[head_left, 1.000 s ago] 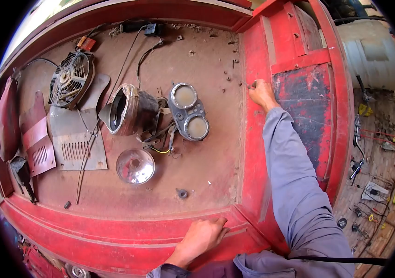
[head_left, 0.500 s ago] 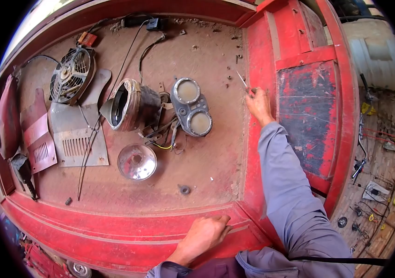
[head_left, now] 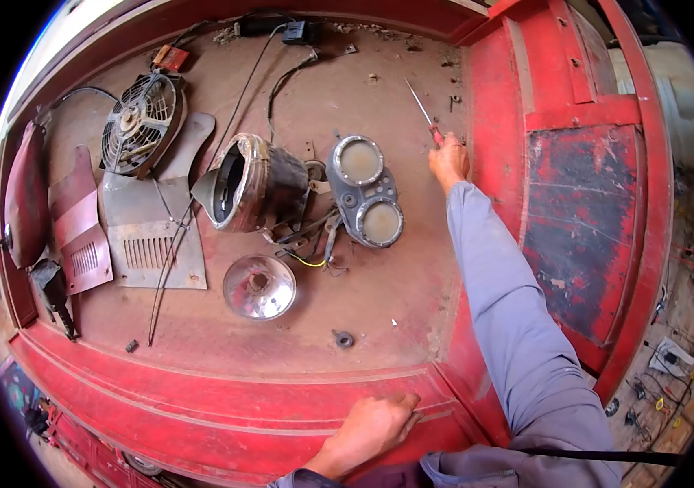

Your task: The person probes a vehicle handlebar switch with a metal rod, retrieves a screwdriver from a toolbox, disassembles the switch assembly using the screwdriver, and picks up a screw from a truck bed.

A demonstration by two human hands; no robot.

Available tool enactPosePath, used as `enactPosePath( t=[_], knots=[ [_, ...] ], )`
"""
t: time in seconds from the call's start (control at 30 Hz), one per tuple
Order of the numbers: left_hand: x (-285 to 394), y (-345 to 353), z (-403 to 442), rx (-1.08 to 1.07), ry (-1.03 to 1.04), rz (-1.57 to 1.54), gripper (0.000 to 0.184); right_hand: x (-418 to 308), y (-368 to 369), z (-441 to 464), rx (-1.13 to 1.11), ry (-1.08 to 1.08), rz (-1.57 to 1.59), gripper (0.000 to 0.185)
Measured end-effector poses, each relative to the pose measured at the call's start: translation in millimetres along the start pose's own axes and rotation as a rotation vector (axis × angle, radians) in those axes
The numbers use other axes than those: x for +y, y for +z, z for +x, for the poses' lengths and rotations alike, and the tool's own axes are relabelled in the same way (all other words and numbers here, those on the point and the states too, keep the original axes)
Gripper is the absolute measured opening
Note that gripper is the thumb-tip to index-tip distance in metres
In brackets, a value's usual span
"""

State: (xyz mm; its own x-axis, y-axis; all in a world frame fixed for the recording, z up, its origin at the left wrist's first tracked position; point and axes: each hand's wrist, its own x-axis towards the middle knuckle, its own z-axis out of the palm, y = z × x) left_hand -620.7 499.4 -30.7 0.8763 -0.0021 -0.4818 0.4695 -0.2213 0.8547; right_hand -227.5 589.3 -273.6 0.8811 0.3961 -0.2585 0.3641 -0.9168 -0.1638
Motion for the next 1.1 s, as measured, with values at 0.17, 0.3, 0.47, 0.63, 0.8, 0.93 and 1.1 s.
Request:
enactPosePath(
  t=[0.17, 0.3, 0.47, 0.63, 0.8, 0.93, 1.1],
  knots=[
    [-3.0, 2.3, 0.9, 0.025, 0.022, -0.039, 0.029, 2.3, 14.0, 8.9, -0.012, -0.025, -0.039, 0.035],
    [-0.9, 2.8, -0.3, 0.006, 0.004, -0.021, 0.028, 4.5, -0.3, -13.9, -0.185, 0.026, 0.51, 0.028],
    [-3.7, 1.5, -1.2, 0.184, 0.071, -0.04, 0.027, -17.6, -79.9, -98.0, -0.447, 0.061, 1.352, 0.015],
    [3.8, -7.7, -4.6, 0.322, 0.076, -0.096, 0.026, -30.4, -150.2, -172.5, -0.581, -0.166, 1.337, 0.017],
    [1.9, -13.0, -4.7, 0.679, 0.113, -0.336, 0.023, -33.6, -193.0, -235.6, -0.615, -0.254, 1.423, 0.014],
    [12.3, -23.1, -13.3, 0.936, 0.14, -0.551, 0.024, -29.7, -217.7, -280.9, -0.716, -0.26, 1.547, 0.014],
    [26.1, -24.3, -17.7, 1.042, 0.333, -0.566, 0.025, -20.6, -236.7, -322.0, -0.772, -0.223, 1.532, 0.017]
  ],
)
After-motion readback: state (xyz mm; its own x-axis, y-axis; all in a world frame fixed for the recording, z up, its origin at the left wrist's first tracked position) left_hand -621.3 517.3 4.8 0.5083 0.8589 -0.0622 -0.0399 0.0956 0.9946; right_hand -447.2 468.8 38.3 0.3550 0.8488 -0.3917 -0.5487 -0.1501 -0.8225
